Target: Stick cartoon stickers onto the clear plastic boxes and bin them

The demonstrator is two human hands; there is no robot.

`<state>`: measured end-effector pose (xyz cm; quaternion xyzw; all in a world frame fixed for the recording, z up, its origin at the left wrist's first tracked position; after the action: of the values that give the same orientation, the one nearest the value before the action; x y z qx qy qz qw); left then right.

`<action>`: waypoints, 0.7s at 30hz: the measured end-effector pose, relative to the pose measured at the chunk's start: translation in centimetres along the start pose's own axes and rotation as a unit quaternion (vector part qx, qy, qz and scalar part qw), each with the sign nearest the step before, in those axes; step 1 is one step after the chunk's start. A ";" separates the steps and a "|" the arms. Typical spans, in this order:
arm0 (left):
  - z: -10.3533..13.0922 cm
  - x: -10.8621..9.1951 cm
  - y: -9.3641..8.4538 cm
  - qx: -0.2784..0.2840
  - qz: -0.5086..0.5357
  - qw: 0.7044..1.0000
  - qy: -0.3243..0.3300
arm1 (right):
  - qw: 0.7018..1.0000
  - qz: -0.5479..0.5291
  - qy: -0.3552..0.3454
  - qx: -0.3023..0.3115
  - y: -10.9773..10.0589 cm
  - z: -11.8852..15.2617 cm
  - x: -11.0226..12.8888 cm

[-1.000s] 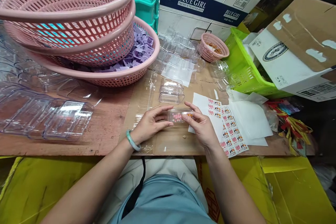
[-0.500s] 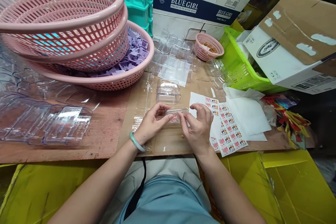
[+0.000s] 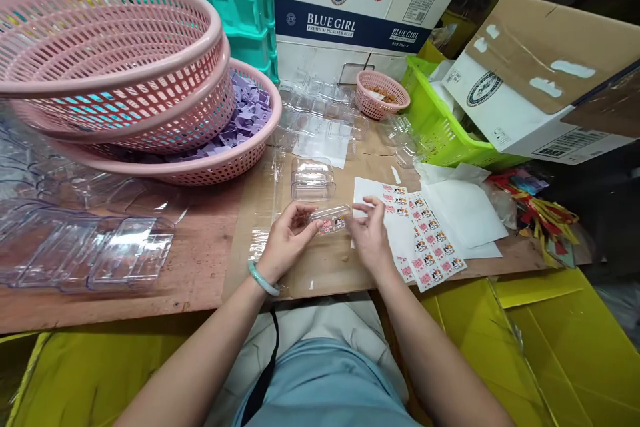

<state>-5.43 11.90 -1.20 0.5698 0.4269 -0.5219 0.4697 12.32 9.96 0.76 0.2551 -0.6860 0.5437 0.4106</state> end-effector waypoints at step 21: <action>4.5 -1.4 -11.1 -0.259 -0.444 0.826 0.231 | 0.948 0.138 -0.279 -0.064 4.5 -5.8 2.4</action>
<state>-17.29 9.61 -0.91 0.2801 0.8492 -0.3979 0.2052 9.07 16.99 0.79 0.2725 -0.8351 0.4572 0.1389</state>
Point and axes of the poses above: each hand's wrist, its own z-axis away from the middle knuckle, its own y-axis out of the palm, x = y × z, the point moved 2 cm from there along -z, towards the middle knuckle, and after that the axes turned 1 degree about y, right-handed, at the moved point
